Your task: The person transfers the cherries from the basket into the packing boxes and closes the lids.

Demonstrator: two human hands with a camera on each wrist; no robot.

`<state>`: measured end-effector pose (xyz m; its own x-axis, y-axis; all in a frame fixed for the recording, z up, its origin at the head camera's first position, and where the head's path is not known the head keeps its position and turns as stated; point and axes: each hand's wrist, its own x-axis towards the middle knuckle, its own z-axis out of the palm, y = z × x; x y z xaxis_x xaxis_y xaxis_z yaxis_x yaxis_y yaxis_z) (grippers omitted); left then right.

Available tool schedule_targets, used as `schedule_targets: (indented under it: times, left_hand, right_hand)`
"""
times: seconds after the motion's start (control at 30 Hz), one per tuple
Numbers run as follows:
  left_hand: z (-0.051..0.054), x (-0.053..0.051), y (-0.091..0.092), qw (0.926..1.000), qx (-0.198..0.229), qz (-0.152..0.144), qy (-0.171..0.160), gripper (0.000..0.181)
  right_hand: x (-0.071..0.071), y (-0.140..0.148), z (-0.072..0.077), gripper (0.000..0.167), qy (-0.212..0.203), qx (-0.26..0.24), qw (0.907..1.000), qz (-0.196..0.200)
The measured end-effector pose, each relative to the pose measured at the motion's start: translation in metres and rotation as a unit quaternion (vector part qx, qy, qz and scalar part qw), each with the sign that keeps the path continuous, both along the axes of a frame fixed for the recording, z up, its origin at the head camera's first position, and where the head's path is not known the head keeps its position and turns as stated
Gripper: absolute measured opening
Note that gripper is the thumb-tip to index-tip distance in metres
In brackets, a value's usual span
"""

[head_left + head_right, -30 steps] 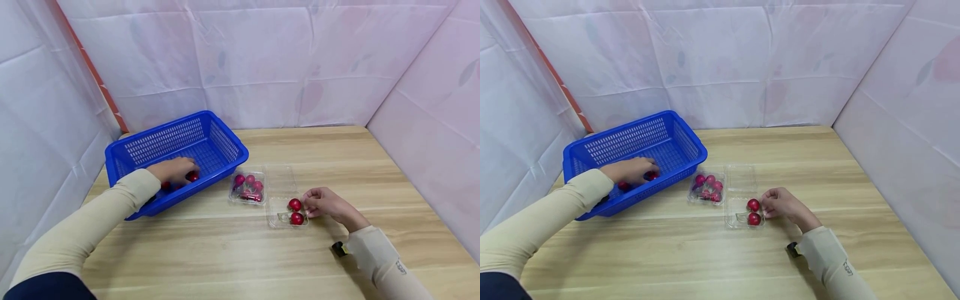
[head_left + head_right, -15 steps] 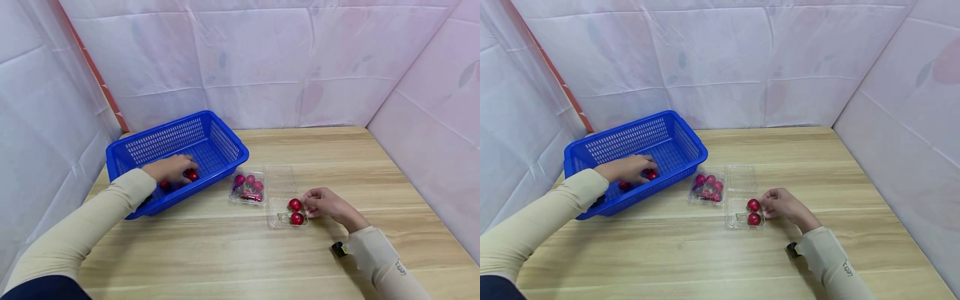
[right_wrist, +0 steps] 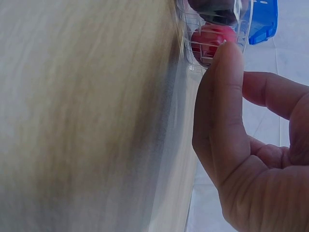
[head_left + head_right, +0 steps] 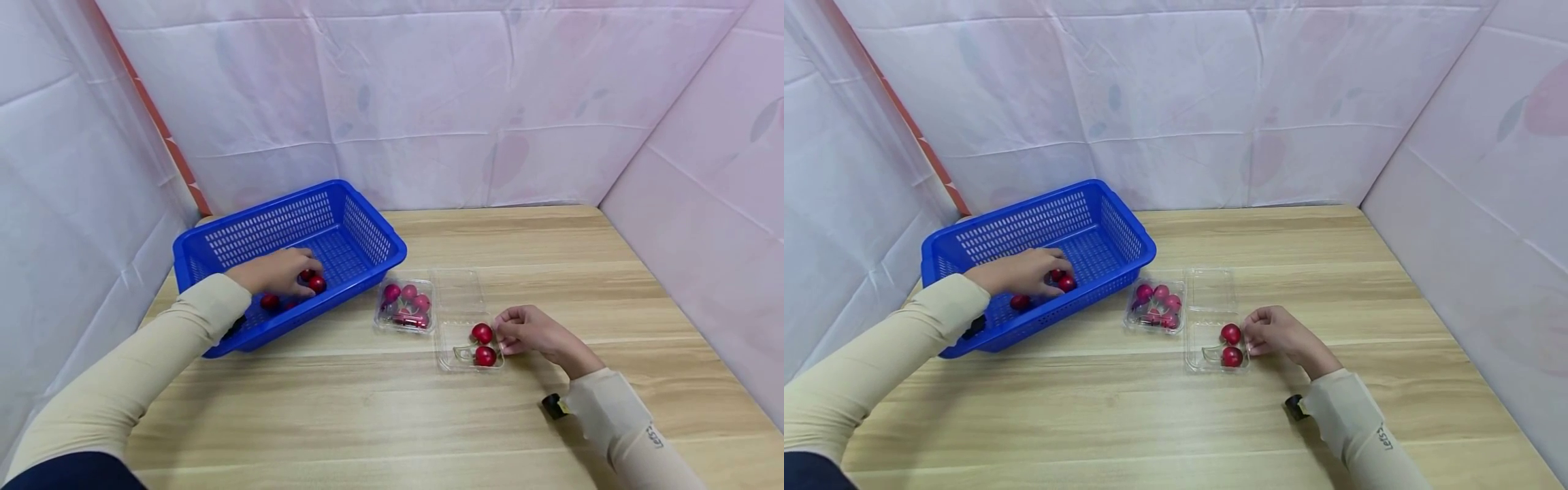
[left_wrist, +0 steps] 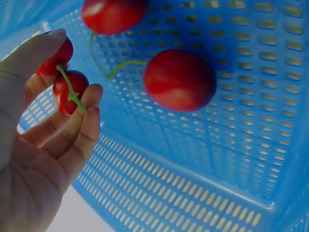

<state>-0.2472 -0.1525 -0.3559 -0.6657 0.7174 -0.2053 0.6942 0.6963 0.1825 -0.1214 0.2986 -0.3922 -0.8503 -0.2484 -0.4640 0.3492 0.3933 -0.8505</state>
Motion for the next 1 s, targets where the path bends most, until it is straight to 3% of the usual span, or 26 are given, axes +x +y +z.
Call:
schedule_targets:
  times: [0.17, 0.6, 1.0]
  left_hand:
    - [0.006, -0.002, -0.002, 0.9992, 0.037, -0.006, 0.015, 0.032]
    - [0.019, -0.001, -0.01, 0.9974, 0.065, 0.01, 0.031, 0.032]
    - [0.053, 0.002, -0.008, 0.9928, 0.077, 0.055, 0.074, 0.031]
  right_hand:
    - [0.0, 0.0, 0.0, 0.019, 0.0, 0.0, 1.0, 0.0]
    - [0.0, 0.0, -0.001, 0.021, -0.002, 0.0, 1.0, -0.003]
    - [-0.001, 0.0, 0.0, 0.021, 0.004, -0.003, 1.0, -0.003]
